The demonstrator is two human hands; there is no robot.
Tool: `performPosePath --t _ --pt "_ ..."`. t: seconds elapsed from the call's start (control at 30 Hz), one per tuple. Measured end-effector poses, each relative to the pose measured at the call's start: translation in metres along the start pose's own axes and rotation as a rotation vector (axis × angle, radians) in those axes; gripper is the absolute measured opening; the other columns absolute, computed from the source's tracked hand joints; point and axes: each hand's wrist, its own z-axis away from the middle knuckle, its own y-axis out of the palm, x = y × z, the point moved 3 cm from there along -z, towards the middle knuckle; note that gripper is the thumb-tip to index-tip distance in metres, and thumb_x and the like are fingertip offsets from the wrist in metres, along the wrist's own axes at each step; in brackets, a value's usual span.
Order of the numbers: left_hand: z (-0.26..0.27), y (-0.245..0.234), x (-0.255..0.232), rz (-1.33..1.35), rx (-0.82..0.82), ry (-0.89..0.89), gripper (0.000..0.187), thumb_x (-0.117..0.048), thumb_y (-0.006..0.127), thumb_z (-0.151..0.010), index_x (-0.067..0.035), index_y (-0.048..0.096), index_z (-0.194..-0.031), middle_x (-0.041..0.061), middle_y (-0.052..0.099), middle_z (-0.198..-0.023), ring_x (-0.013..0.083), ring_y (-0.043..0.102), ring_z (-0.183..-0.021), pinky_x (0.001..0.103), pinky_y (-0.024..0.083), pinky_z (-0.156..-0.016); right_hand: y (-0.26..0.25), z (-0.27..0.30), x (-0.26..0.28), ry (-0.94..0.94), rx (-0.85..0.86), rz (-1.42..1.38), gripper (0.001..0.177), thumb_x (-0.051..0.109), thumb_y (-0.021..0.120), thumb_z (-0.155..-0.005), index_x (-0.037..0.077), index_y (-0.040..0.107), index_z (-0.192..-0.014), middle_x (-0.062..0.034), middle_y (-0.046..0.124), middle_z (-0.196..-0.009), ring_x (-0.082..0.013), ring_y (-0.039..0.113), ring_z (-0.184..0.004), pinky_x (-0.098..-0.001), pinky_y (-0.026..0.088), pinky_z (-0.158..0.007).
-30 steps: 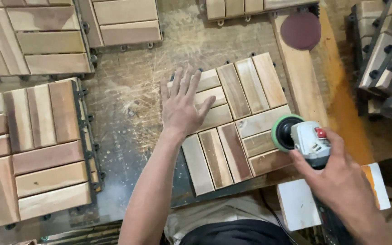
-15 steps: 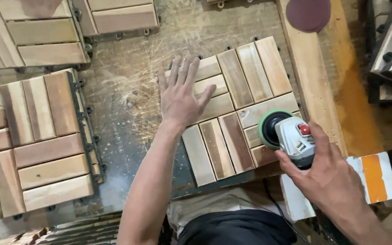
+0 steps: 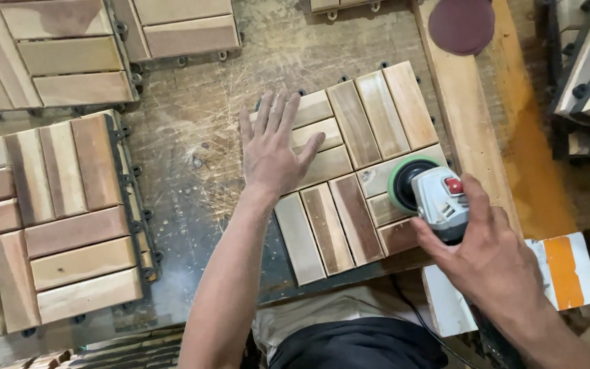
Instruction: The person uses a handheld orbital sander to smooth the surface of a wooden block composed of multiple smaller pieces arranged in a pattern. The person moves the sander across the wood while holding the block steady with the other hand.
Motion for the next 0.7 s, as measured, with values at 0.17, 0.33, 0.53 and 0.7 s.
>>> performPosePath --t 0.17,0.33,0.53,0.7 --pt "0.0 0.0 0.0 -0.015 0.032 -0.014 0.082 -0.073 0.029 -0.101 -0.019 0.033 -0.162 0.004 0.025 -0.17 0.0232 0.014 -0.158 0.052 -0.005 -0.127 0.018 0.012 -0.002 -0.039 0.124 0.116 0.1 0.072 0.059 -0.079 0.036 0.013 -0.16 -0.0222 0.055 -0.135 -0.0532 0.069 -0.106 -0.0681 0.061 -0.083" --pt "0.0 -0.001 -0.001 -0.015 0.057 -0.019 0.083 -0.074 0.027 -0.1 -0.019 0.029 -0.163 0.004 0.023 -0.171 0.0231 0.013 -0.159 0.052 -0.006 -0.127 0.004 0.002 -0.007 0.069 0.055 0.051 0.101 0.073 0.058 -0.078 0.037 0.02 -0.164 -0.0235 0.054 -0.14 -0.057 0.061 -0.119 -0.0685 0.05 -0.098" --pt "0.0 -0.004 -0.002 0.01 0.012 -0.014 0.08 -0.072 0.032 -0.101 -0.018 0.035 -0.161 0.005 0.031 -0.168 0.0235 0.018 -0.158 0.052 -0.004 -0.127 -0.009 -0.004 -0.007 0.057 -0.013 0.014 0.091 0.068 0.053 -0.085 0.029 0.02 -0.161 -0.033 0.056 -0.134 -0.057 0.061 -0.116 -0.0713 0.054 -0.091" --pt "0.001 -0.001 -0.001 -0.014 0.01 -0.007 0.082 -0.072 0.031 -0.101 -0.018 0.034 -0.162 0.004 0.028 -0.169 0.0239 0.017 -0.158 0.052 -0.004 -0.127 0.019 0.007 0.001 -0.055 -0.018 0.07 0.104 0.072 0.062 -0.076 0.034 0.019 -0.163 -0.0262 0.059 -0.127 -0.0577 0.068 -0.101 -0.0686 0.056 -0.082"
